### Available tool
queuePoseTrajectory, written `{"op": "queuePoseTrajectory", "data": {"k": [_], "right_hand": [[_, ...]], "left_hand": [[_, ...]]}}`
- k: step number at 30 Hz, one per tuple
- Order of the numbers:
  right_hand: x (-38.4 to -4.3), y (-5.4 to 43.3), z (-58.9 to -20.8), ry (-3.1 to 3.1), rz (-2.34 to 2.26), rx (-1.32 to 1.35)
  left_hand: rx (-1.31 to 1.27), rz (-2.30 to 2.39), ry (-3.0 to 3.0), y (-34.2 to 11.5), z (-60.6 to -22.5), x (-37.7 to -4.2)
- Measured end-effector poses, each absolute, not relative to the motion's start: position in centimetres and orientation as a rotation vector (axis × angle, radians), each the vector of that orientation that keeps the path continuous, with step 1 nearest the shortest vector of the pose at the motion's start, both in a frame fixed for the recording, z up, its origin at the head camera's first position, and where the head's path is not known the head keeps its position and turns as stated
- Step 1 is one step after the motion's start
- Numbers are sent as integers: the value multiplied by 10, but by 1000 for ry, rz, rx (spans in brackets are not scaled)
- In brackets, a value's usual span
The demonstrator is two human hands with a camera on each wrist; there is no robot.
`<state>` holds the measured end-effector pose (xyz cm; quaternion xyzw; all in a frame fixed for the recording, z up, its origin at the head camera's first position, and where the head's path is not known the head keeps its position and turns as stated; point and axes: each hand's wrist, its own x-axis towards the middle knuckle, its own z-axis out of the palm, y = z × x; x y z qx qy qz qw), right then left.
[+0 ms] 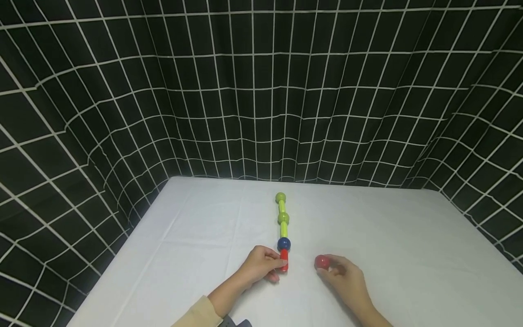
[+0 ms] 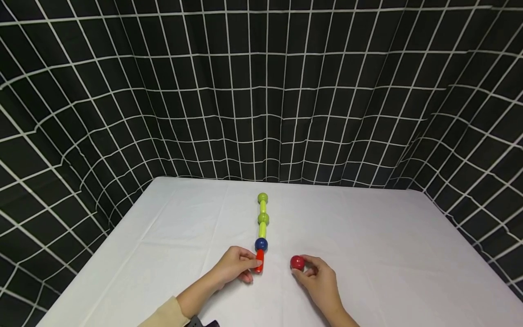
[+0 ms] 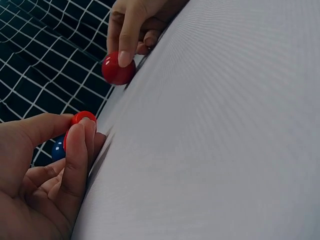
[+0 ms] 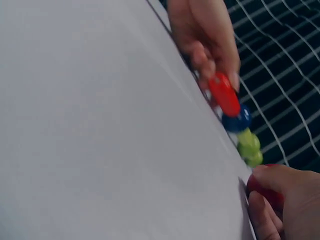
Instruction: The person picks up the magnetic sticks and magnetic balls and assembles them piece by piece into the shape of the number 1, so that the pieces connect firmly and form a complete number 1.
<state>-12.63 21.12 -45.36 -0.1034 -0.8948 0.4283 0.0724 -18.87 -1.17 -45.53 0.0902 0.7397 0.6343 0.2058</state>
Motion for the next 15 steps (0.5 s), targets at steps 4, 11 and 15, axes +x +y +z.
{"op": "queuePoseTrajectory", "data": {"k": [4, 11, 15], "right_hand": [[-122, 194, -453, -2714, 1329, -283], [-115, 174, -454, -2695, 1443, -184], [-111, 166, -453, -2714, 1533, -109]], "left_hand": [[256, 1773, 2056, -12, -456, -190], [264, 1767, 2055, -12, -458, -190], [271, 1781, 2044, -12, -458, -190]]}}
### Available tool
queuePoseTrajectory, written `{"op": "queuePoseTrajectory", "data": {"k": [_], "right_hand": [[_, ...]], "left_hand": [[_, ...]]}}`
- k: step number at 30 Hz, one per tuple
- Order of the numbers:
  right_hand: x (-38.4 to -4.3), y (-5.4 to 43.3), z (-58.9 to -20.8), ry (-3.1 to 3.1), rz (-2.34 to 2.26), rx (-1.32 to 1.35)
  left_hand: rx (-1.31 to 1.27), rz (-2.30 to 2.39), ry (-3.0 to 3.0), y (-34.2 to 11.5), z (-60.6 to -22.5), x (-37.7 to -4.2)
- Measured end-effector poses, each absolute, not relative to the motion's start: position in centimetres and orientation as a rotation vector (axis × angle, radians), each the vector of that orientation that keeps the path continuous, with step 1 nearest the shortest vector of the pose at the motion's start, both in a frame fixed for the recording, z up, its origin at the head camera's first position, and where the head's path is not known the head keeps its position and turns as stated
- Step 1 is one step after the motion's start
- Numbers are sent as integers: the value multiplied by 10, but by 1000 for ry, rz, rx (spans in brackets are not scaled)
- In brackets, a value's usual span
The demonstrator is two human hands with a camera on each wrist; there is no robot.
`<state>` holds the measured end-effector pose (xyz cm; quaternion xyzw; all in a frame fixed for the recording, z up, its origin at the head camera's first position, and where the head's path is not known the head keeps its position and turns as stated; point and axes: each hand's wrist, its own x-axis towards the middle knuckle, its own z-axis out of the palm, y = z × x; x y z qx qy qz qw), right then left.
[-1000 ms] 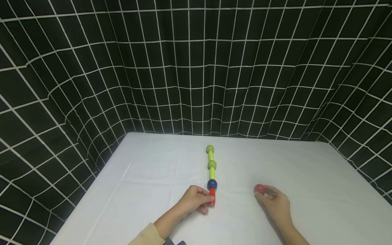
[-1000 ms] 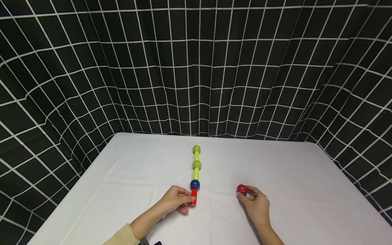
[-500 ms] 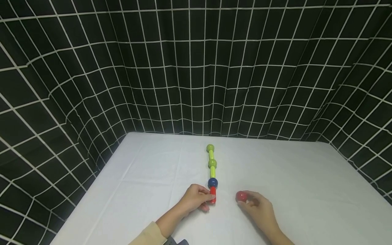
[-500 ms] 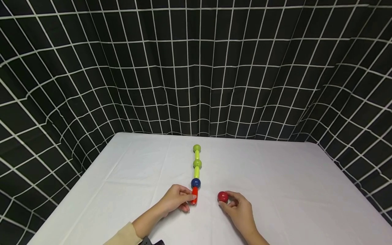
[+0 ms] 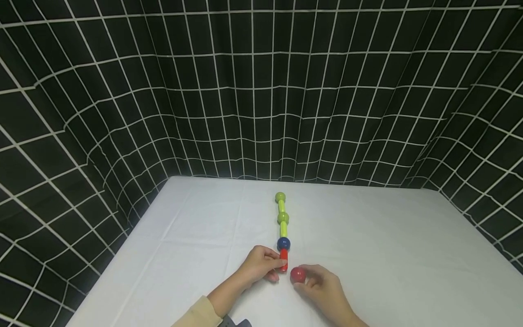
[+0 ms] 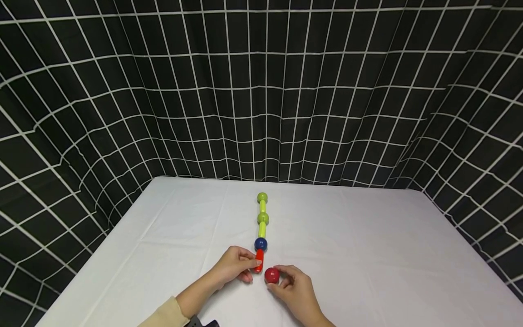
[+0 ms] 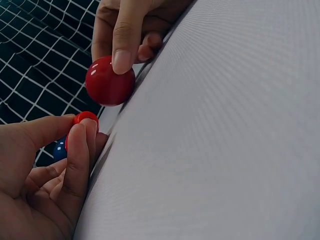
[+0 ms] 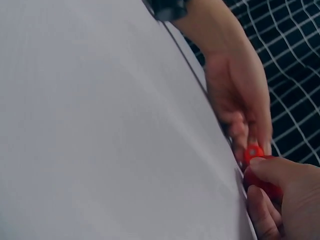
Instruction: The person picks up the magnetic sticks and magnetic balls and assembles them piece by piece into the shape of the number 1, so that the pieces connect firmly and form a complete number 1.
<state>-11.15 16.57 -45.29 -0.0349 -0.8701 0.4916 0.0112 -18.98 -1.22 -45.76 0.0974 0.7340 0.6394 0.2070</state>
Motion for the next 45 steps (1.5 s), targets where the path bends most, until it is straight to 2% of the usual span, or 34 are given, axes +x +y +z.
{"op": "queuePoseTrajectory", "data": {"k": [7, 33, 45], "right_hand": [[-107, 154, -450, -2697, 1599, 54], [-108, 146, -455, -2693, 1516, 120], [-108, 146, -455, -2702, 1582, 66]], "left_hand": [[313, 1795, 2040, -13, -455, -188], [356, 1753, 2110, -15, -458, -186], [369, 1742, 2190, -23, -454, -184]]}}
